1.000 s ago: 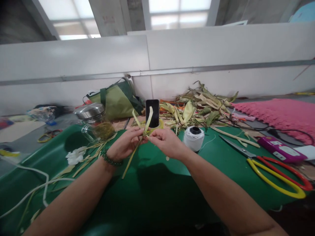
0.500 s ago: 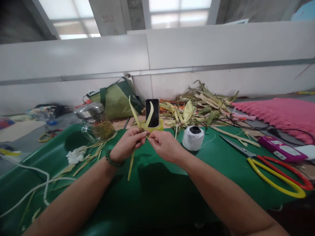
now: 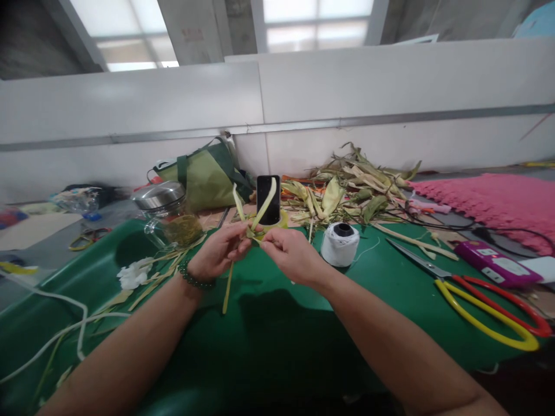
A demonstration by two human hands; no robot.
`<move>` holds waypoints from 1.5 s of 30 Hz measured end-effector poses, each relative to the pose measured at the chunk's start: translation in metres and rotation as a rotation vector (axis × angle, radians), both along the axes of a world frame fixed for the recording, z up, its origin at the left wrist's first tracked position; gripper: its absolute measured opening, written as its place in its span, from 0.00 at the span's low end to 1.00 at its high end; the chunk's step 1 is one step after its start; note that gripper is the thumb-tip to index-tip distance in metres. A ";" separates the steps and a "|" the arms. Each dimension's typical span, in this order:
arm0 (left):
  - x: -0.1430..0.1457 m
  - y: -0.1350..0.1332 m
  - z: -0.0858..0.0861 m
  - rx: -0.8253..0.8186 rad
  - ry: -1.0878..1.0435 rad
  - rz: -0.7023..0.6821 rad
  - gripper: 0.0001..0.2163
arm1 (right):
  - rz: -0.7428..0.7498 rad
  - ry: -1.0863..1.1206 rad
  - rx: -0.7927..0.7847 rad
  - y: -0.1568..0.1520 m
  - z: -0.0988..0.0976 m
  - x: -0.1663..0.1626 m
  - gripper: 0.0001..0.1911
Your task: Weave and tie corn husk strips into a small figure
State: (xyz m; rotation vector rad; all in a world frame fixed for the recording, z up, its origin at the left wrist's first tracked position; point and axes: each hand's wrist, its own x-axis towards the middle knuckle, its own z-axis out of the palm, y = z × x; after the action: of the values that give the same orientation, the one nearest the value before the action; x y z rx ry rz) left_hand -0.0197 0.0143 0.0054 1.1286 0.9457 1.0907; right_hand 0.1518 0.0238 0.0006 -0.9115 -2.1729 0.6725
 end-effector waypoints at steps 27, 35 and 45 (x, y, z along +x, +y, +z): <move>-0.003 -0.009 0.000 0.031 0.003 -0.146 0.25 | 0.056 0.157 -0.165 0.017 0.005 0.015 0.06; 0.003 -0.012 0.002 0.112 0.177 -0.218 0.17 | 0.099 0.061 0.002 0.019 0.001 0.013 0.14; 0.002 -0.014 0.003 0.215 0.362 -0.180 0.13 | 0.212 0.038 0.204 0.018 0.002 0.021 0.06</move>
State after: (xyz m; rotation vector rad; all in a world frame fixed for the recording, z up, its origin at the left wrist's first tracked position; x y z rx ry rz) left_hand -0.0180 -0.0001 0.0087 1.5939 0.9977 0.8706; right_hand 0.1730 0.0415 0.0029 -0.5640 -2.2748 0.5487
